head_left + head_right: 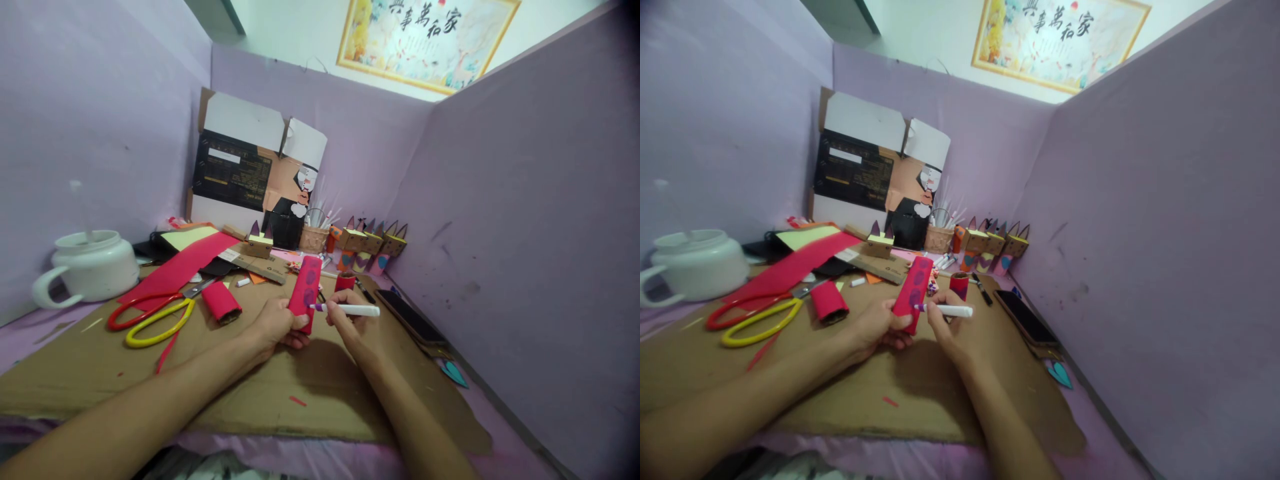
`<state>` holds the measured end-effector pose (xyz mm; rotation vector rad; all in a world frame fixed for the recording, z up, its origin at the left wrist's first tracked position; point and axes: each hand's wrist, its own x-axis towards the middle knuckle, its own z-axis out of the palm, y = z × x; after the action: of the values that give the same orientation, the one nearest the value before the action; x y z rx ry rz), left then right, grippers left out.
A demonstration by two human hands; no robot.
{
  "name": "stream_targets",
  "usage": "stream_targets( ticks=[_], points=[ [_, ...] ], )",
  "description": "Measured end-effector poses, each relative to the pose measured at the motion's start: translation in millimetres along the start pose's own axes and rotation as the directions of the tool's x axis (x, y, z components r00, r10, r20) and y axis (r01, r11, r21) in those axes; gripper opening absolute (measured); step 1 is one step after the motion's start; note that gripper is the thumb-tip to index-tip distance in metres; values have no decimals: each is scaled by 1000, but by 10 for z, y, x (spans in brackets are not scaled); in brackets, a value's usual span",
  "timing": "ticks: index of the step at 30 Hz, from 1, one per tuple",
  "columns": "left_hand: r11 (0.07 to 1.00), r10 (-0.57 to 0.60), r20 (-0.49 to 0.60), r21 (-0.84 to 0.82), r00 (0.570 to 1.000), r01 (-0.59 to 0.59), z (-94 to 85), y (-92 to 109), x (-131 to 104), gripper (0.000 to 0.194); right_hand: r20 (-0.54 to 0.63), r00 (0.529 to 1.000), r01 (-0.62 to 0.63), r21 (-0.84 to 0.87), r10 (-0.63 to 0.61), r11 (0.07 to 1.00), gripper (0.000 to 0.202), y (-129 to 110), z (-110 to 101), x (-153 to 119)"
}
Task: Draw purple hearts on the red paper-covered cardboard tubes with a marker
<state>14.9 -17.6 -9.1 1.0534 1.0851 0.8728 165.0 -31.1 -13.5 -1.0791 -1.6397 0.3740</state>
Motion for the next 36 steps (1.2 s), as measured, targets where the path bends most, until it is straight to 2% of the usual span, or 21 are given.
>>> stream_targets(
  ticks=[9,15,28,36],
  points=[
    [1000,-7,12,-11,1000,7,-19,-30,7,6,-94,994,-36,182,54,983,18,10,-35,40],
    [1000,-1,3,-5,1000,1,-11,-13,-2,6,-33,998,-50,112,54,992,19,20,-20,25],
    [1000,4,18,-5,1000,-4,-17,-26,11,8,-61,997,-45,58,49,997,20,33,-20,34],
    [1000,14,12,-2,1000,-14,-13,-35,7,9,-79,997,-5,119,14,993,18,22,-4,50]
  ],
)
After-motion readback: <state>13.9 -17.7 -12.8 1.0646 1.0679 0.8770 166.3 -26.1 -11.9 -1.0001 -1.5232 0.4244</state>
